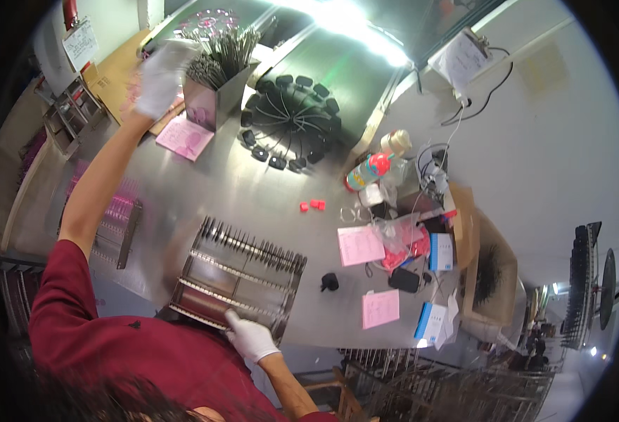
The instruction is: The person assembles decorative hangers by inserting black and pink plastic pieces into metal racks. They repeatedly pick up bundles of plastic pieces, separate them, and place them into slots on the racks. The person also moves the racks between workstations and adjusts the placement of the pieces.
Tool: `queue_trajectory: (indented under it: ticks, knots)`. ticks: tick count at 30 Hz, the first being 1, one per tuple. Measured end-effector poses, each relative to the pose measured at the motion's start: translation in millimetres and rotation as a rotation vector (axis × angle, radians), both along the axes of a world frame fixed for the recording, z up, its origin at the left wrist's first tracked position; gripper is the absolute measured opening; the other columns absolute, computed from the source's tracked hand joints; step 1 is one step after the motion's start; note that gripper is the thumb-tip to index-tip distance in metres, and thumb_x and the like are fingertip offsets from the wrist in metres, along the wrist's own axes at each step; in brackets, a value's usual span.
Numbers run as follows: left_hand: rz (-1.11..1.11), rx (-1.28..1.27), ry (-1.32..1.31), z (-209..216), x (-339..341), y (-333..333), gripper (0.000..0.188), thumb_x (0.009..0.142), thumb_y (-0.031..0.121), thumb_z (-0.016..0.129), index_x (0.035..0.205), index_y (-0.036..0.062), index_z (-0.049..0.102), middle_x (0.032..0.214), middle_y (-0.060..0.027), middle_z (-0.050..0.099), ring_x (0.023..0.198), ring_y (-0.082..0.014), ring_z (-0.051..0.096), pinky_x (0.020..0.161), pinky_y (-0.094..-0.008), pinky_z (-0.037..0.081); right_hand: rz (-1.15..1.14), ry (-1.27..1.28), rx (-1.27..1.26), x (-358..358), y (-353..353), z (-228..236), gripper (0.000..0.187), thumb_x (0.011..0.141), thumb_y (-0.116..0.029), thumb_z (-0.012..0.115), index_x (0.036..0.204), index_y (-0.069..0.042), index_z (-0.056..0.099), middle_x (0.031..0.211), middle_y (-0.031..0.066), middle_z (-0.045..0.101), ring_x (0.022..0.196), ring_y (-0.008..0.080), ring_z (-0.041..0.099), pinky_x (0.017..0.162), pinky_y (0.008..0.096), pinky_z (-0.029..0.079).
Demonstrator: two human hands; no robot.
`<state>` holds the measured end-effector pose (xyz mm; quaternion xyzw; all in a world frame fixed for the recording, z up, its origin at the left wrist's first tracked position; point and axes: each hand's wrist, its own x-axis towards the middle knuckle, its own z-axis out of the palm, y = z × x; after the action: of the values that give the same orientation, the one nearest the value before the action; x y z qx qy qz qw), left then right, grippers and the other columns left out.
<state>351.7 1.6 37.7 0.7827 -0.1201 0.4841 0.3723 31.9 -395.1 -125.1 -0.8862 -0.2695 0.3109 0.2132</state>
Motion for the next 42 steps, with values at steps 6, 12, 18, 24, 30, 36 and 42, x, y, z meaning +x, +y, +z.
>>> queue_trajectory:
  ticks: [6,12,18,24,30,36,42]
  knots:
    - [-0.182,-0.414,0.300,-64.8,-145.7,-23.9,0.015,0.117,0.015,0.047,0.127,0.0036,0.048,0.087,-0.0094,0.066,0.074,-0.0209,0.073,0.067,-0.0339,0.064,-0.223,-0.399,-0.223,-43.7,-40.1,25.0,0.022,0.090,-0.032,0.073,0.078,-0.017,0.062,0.066,0.0114,0.070,0.057,0.0350,0.070,0.053,0.0512,0.054]
    - [-0.165,-1.081,0.740,-156.6,-120.1,-25.2,0.021,0.117,0.027,0.047,0.131,0.0118,0.043,0.084,-0.0073,0.062,0.061,-0.0244,0.070,0.055,-0.0422,0.064,-0.228,-0.402,-0.265,-75.9,-69.8,27.8,0.021,0.081,-0.023,0.074,0.069,-0.017,0.057,0.063,0.0105,0.067,0.056,0.0341,0.068,0.053,0.0474,0.053]
    - [-0.227,-1.174,0.886,-193.0,-106.5,-22.0,0.024,0.116,0.026,0.045,0.133,0.0094,0.042,0.088,-0.0110,0.065,0.068,-0.0333,0.076,0.061,-0.0521,0.068,-0.188,-0.416,-0.227,-86.4,-92.3,12.8,0.025,0.083,-0.021,0.076,0.067,-0.015,0.058,0.062,0.0109,0.066,0.055,0.0358,0.067,0.054,0.0478,0.052]
    - [0.012,-1.569,0.972,-248.8,-139.7,-12.0,0.019,0.114,0.026,0.051,0.125,0.0144,0.043,0.093,-0.0114,0.061,0.085,-0.0384,0.075,0.072,-0.0592,0.067,-0.165,-0.465,-0.211,-80.5,-95.2,16.0,0.029,0.078,-0.021,0.083,0.065,-0.014,0.058,0.058,0.0125,0.061,0.053,0.0358,0.064,0.051,0.0450,0.050]
    - [-0.173,-1.862,1.149,-272.2,-218.2,-124.5,0.009,0.102,0.009,0.069,0.108,0.0066,0.063,0.099,-0.0161,0.073,0.091,-0.0369,0.077,0.080,-0.0512,0.070,-0.120,-0.386,-0.229,-59.8,-79.8,33.5,0.022,0.075,-0.021,0.079,0.066,-0.015,0.060,0.061,0.0118,0.064,0.057,0.0349,0.066,0.054,0.0441,0.052]
    - [0.070,-1.476,0.941,-274.6,-239.2,-130.5,0.009,0.101,0.009,0.073,0.109,0.0041,0.072,0.089,-0.0061,0.072,0.063,-0.0095,0.061,0.052,-0.0296,0.052,-0.098,-0.316,-0.317,-39.0,-62.6,51.3,0.020,0.083,-0.025,0.072,0.068,-0.015,0.064,0.065,0.0120,0.068,0.059,0.0352,0.069,0.057,0.0475,0.054]
    - [-0.152,-1.070,1.327,-286.3,-210.3,-79.6,0.023,0.098,0.024,0.078,0.085,0.0054,0.075,0.066,-0.0004,0.065,0.048,-0.0090,0.054,0.045,-0.0294,0.042,-0.125,-0.384,-0.116,-31.4,14.7,-0.5,0.020,0.087,-0.027,0.072,0.073,-0.015,0.065,0.067,0.0114,0.068,0.062,0.0341,0.070,0.057,0.0475,0.056]
